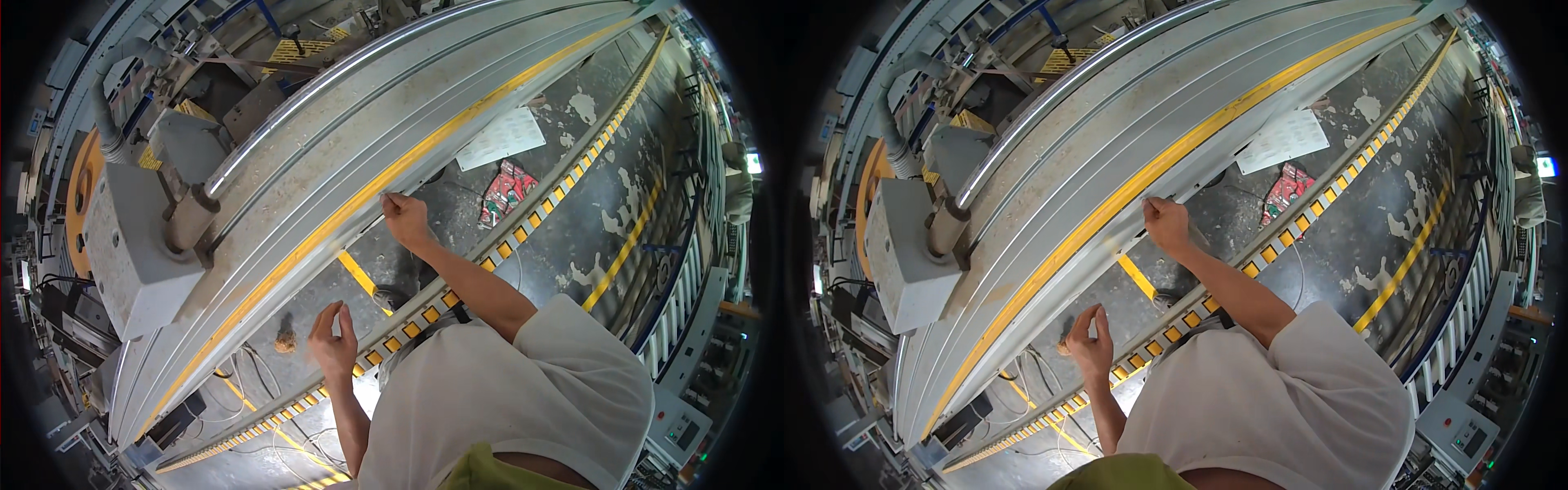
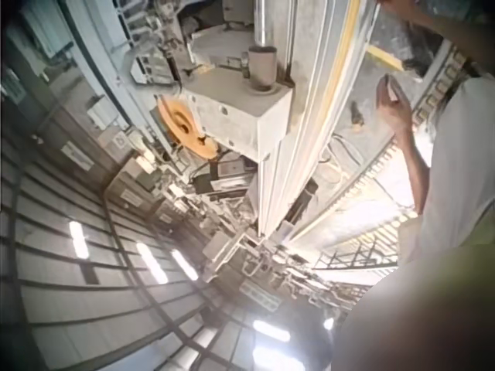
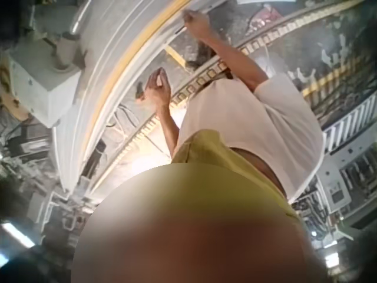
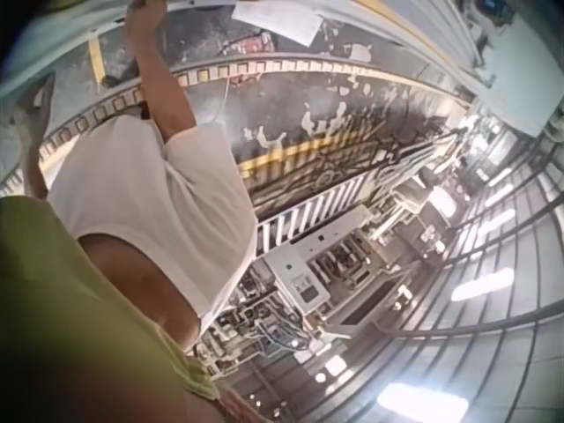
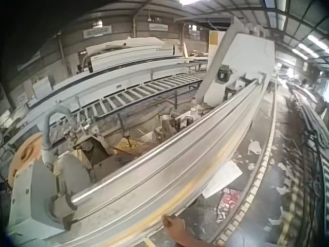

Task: The recorder performs maintenance on a woodworking machine and reattaches a vented cover panel using tools.

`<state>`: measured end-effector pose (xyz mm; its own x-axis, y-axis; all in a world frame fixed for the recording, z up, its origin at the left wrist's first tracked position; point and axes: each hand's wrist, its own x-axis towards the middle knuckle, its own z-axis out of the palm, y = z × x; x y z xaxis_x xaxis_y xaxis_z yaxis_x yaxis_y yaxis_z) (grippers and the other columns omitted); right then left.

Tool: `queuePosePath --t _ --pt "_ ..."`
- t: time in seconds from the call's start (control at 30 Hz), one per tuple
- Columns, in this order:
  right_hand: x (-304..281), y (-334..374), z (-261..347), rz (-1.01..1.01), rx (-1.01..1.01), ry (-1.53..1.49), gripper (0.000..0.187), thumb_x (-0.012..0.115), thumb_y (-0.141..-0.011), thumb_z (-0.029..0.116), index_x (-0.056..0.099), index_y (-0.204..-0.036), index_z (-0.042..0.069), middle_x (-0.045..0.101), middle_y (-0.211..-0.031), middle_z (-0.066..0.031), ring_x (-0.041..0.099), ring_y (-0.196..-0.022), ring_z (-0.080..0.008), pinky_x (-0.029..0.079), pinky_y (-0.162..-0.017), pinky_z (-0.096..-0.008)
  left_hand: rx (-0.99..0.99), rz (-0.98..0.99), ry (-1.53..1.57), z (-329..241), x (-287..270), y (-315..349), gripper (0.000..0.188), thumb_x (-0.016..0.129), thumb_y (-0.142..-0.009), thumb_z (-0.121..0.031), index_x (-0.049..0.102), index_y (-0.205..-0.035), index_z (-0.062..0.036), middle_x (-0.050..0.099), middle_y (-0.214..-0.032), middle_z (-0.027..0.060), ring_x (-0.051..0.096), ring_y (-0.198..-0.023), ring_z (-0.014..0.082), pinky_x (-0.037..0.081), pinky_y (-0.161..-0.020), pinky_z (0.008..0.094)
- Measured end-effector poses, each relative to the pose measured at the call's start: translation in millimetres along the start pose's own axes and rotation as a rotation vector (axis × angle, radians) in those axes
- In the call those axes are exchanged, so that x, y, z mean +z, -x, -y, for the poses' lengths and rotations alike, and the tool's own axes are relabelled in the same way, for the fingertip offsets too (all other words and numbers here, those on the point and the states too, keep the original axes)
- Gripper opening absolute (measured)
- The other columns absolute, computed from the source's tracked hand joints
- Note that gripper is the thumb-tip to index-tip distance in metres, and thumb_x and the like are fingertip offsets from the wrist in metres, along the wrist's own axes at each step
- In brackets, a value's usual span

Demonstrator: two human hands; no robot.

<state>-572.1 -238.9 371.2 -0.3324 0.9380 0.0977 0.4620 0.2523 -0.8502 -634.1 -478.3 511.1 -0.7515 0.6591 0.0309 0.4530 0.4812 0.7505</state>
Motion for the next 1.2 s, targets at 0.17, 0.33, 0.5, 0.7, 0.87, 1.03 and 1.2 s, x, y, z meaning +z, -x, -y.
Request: queuePosePath --t 0.17,0.33,0.5,0.7,0.87,1.03,1.2 --pt "-2 -9 -1 0.016 0.042 -0.047 0.021 0.065 -0.088 0.02 0.069 -0.084 0.001 0.055 -0.057 -0.0166 0.053 -0.046 -0.0181 0.043 -0.049 -0.0339 0.041 0.037 -0.032 -5 21 -25 0.013 0.068 -0.088 -0.011 0.071 -0.096 -0.0017 0.071 -0.091 0.0149 0.07 -0.082 0.0306 0.054 -0.071 0.0349" --pt "-5 -13 9 0.035 0.057 -0.077 0.021 0.065 -0.087 0.02 0.07 -0.084 0.0 0.057 -0.057 -0.0164 0.054 -0.046 -0.0169 0.043 -0.049 -0.0335 0.05 0.072 -0.043 -1 33 -44 0.015 0.067 -0.09 -0.013 0.071 -0.098 -0.0022 0.072 -0.09 0.0135 0.071 -0.079 0.0255 0.052 -0.064 0.0317" --pt "-2 -16 11 0.051 0.066 -0.118 0.021 0.064 -0.089 0.019 0.072 -0.089 -0.001 0.058 -0.057 -0.0162 0.055 -0.045 -0.0159 0.043 -0.048 -0.0321 0.058 0.115 0.031 0 47 -62 0.014 0.068 -0.089 -0.013 0.072 -0.097 -0.0022 0.072 -0.087 0.0138 0.071 -0.078 0.0245 0.051 -0.06 0.0305" --pt "6 -25 8 0.1 0.148 -0.085 0.021 0.064 -0.089 0.02 0.072 -0.09 0.0 0.059 -0.059 -0.0161 0.059 -0.047 -0.0164 0.044 -0.048 -0.0327 0.125 0.118 0.069 9 67 -88 0.012 0.068 -0.087 -0.011 0.071 -0.094 -0.0013 0.071 -0.086 0.0144 0.07 -0.075 0.0286 0.053 -0.063 0.0333" --pt "-9 -41 1 0.043 0.06 -0.081 0.023 0.061 -0.091 0.019 0.07 -0.083 0.0 0.062 -0.061 -0.0135 0.061 -0.052 -0.0167 0.047 -0.052 -0.0327 0.086 0.168 0.113 -1 86 -108 0.014 0.068 -0.087 -0.012 0.071 -0.093 -0.0007 0.071 -0.086 0.0155 0.07 -0.076 0.0311 0.053 -0.065 0.0366" --pt "15 -38 -2 0.179 0.341 -0.457 0.022 0.052 -0.096 0.009 0.068 -0.086 -0.002 0.065 -0.072 -0.0045 0.063 -0.068 -0.0137 0.052 -0.062 -0.0315 0.002 0.097 0.179 13 103 -122 0.021 0.065 -0.091 -0.017 0.071 -0.095 0.0021 0.071 -0.088 0.0205 0.07 -0.081 0.0342 0.053 -0.07 0.0398" --pt "-1 -49 27 0.257 0.882 -1.021 0.022 0.056 -0.098 0.017 0.067 -0.1 -0.002 0.068 -0.089 -0.008 0.066 -0.078 -0.0157 0.054 -0.072 -0.031 -0.101 0.14 0.312 22 142 -144 0.021 0.063 -0.092 -0.014 0.068 -0.097 0.0059 0.071 -0.085 0.0189 0.07 -0.079 0.0266 0.052 -0.067 0.0367"
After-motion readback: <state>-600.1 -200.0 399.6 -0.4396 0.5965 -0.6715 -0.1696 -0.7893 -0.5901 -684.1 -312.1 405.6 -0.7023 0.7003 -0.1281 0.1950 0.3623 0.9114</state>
